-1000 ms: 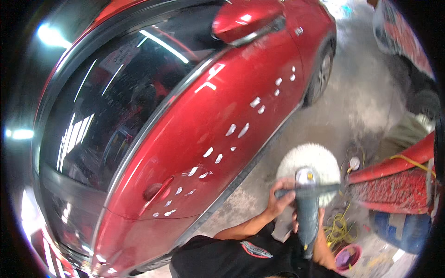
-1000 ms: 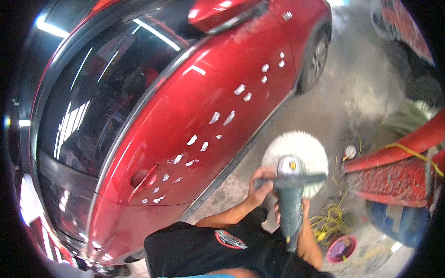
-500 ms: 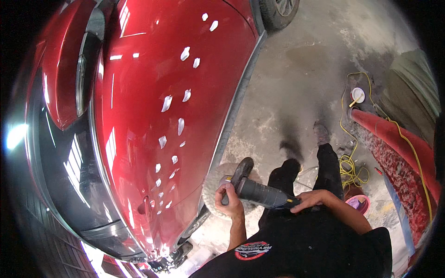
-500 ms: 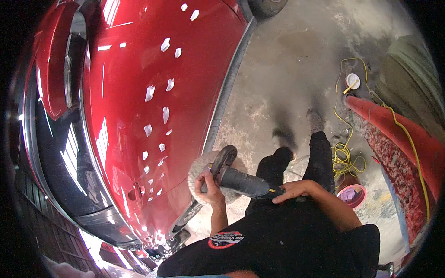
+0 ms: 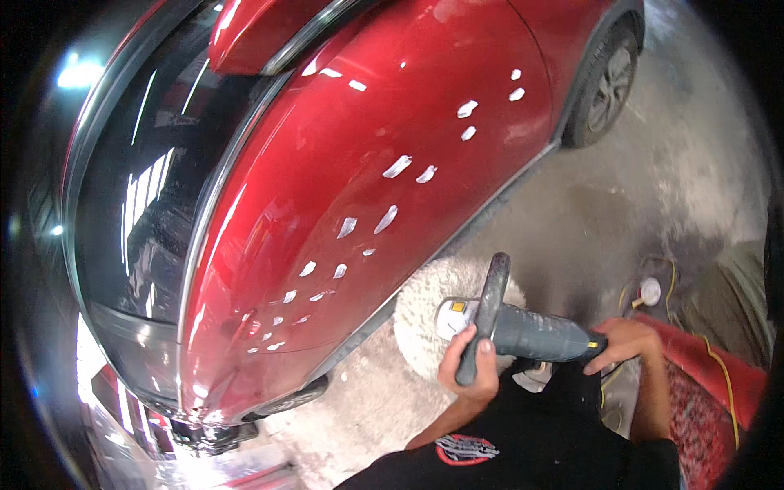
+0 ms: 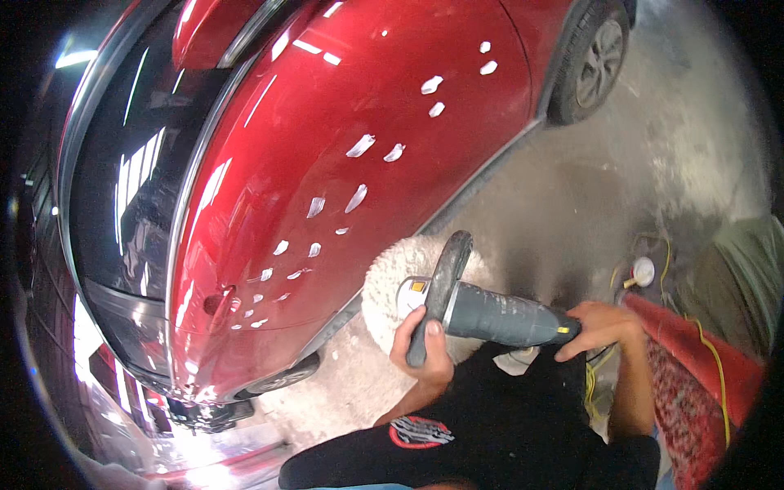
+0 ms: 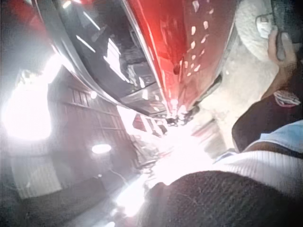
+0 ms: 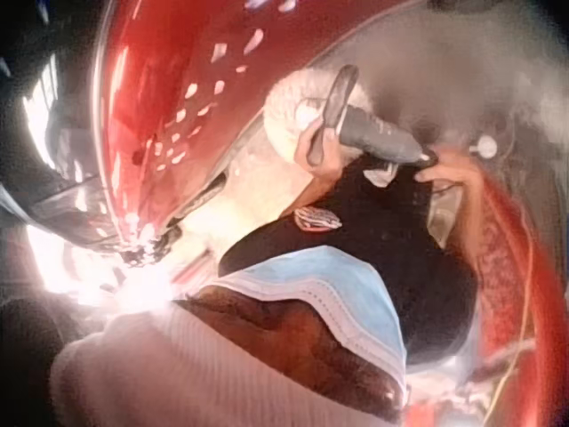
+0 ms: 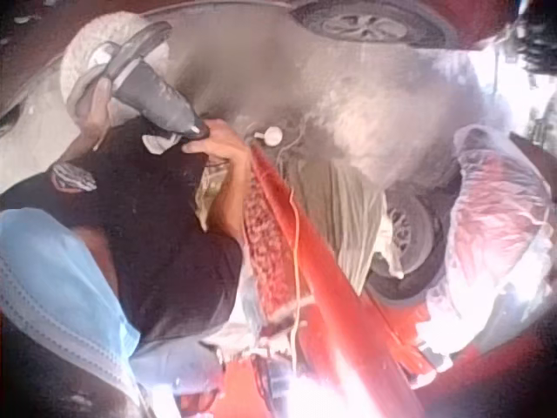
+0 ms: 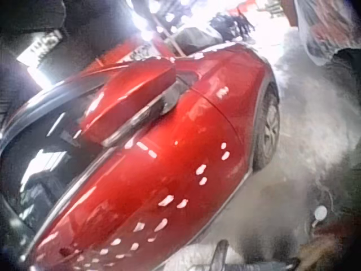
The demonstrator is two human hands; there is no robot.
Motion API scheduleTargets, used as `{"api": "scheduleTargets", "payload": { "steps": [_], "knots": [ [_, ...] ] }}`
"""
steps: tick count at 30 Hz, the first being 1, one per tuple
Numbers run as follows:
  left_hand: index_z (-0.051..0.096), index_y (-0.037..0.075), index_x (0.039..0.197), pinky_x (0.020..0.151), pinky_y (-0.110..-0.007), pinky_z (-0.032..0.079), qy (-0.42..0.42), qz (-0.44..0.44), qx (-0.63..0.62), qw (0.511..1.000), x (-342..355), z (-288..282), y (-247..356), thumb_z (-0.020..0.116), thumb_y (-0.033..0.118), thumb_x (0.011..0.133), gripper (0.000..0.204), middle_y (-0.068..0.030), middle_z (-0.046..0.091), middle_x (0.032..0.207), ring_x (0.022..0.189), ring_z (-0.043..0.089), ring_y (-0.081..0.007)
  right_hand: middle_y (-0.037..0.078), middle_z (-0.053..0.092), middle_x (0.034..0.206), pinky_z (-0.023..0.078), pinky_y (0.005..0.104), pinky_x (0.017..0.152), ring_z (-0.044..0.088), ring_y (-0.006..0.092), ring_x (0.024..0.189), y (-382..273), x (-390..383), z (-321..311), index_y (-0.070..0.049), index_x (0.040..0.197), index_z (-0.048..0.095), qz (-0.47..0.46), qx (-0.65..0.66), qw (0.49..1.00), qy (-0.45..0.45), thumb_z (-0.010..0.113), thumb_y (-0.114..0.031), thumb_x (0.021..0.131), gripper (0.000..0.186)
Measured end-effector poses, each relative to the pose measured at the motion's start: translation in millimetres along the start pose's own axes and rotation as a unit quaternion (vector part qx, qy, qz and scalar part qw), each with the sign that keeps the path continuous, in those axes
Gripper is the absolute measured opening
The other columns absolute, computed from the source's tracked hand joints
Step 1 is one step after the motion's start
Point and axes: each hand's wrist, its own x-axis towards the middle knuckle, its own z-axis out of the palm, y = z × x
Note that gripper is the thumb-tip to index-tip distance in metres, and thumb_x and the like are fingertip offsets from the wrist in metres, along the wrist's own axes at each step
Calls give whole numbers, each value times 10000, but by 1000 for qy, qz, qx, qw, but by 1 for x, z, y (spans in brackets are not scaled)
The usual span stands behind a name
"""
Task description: The person applies polishing compound to the side of a red car using a small brush and then buffs the surface with an electric buffer.
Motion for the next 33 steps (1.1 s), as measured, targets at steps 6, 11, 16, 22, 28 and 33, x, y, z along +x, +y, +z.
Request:
{"api": "scheduleTargets", "payload": {
  "steps": [6, 11, 16, 22, 28, 33],
  "knots": [
    [647, -39, 1081, 568, -337, 448, 33, 315, -183, 931, 6, 35, -30, 778, 90, 764, 367, -108, 606, 726, 591, 573, -215, 211, 726, 909, 537, 402, 811, 715, 344, 884, -11, 4, -50, -1, 1072, 697, -59, -116, 981, 141, 865, -361, 567, 642],
    [693, 4, 957, 523, -310, 404, -66, 478, -261, 836, 2, 62, -72, 813, 167, 730, 304, -38, 564, 597, 492, 535, -178, 175, 711, 1010, 513, 407, 874, 683, 304, 976, 115, 110, 36, -9, 1146, 654, -196, -21, 929, 314, 847, -248, 638, 593],
    [705, -1, 938, 499, -275, 410, -143, 494, -199, 834, -50, 81, -118, 803, 99, 706, 270, -29, 580, 640, 516, 543, -157, 117, 676, 1020, 498, 379, 868, 641, 235, 982, 141, 190, 142, -23, 1146, 617, -237, 163, 914, 286, 803, -152, 753, 454],
    [701, 3, 961, 533, -295, 471, -129, 361, -127, 915, -53, 149, -160, 771, 41, 714, 259, -86, 666, 703, 546, 620, -199, 44, 670, 974, 494, 295, 763, 623, 129, 883, 187, 276, 163, -27, 1060, 644, -304, 396, 834, 236, 845, -137, 773, 367],
    [692, -13, 945, 564, -299, 482, -93, 322, -121, 934, -5, 217, -164, 686, -5, 749, 196, -83, 665, 705, 566, 621, -185, 20, 659, 872, 484, 296, 704, 610, 116, 782, 164, 296, 107, -20, 967, 666, -294, 472, 788, 264, 843, -143, 735, 317],
    [695, 1, 905, 551, -297, 470, -145, 341, -139, 918, 64, 264, -169, 683, 17, 739, 167, -81, 655, 665, 539, 611, -199, 40, 657, 857, 494, 295, 718, 622, 138, 775, 144, 334, 32, -16, 972, 655, -300, 465, 783, 284, 817, -101, 703, 326]
  ]
}}
